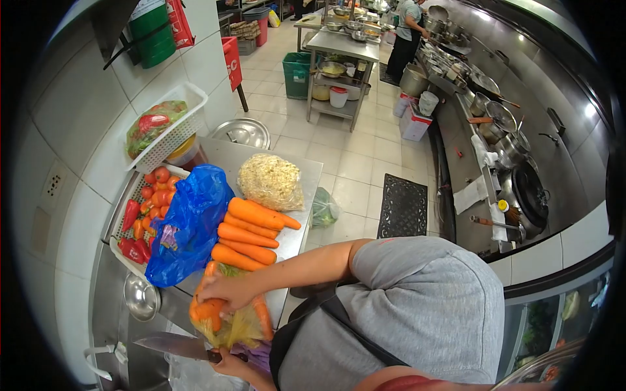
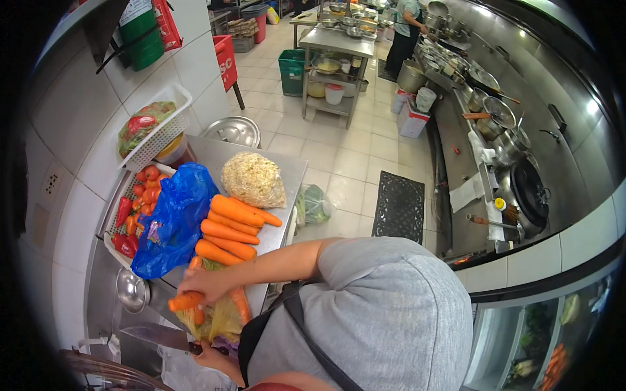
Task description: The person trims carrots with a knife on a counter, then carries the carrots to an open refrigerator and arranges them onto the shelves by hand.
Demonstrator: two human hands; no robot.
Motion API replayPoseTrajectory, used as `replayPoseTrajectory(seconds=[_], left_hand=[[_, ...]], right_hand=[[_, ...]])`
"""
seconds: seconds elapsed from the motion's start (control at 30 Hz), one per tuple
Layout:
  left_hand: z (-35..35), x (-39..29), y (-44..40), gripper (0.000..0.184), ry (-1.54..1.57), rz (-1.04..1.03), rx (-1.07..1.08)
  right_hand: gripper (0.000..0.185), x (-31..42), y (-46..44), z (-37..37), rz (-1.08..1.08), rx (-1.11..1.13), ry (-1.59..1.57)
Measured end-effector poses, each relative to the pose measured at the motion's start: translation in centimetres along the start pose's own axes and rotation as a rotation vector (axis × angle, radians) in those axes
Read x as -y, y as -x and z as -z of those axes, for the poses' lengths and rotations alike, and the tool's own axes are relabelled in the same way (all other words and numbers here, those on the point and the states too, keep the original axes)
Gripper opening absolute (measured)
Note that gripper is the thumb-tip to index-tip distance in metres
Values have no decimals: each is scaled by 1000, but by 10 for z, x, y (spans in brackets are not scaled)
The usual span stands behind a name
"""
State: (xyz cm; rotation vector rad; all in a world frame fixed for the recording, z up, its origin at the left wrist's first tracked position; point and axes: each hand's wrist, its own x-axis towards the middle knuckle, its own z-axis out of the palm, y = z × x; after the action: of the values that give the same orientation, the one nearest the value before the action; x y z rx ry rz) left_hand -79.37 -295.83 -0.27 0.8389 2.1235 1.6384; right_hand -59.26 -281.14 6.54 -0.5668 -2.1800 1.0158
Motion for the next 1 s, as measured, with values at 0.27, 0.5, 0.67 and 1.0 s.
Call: replayPoseTrajectory(seconds=[0.27,0.5,0.67,1.0], left_hand=[[4,9,-3,13,99,7,60],[6,12,0,12,94,-22,82],[8,6,5,15,85,-38,112],[16,6,13,15,3,-112,110]], right_hand=[[46,55,-8,72,-104,-219,-116],[47,96,5,128,22,-89,-1019],[54,86,9,113,-3,-148,-1522],[48,35,26,58,-417,-70,-1029]])
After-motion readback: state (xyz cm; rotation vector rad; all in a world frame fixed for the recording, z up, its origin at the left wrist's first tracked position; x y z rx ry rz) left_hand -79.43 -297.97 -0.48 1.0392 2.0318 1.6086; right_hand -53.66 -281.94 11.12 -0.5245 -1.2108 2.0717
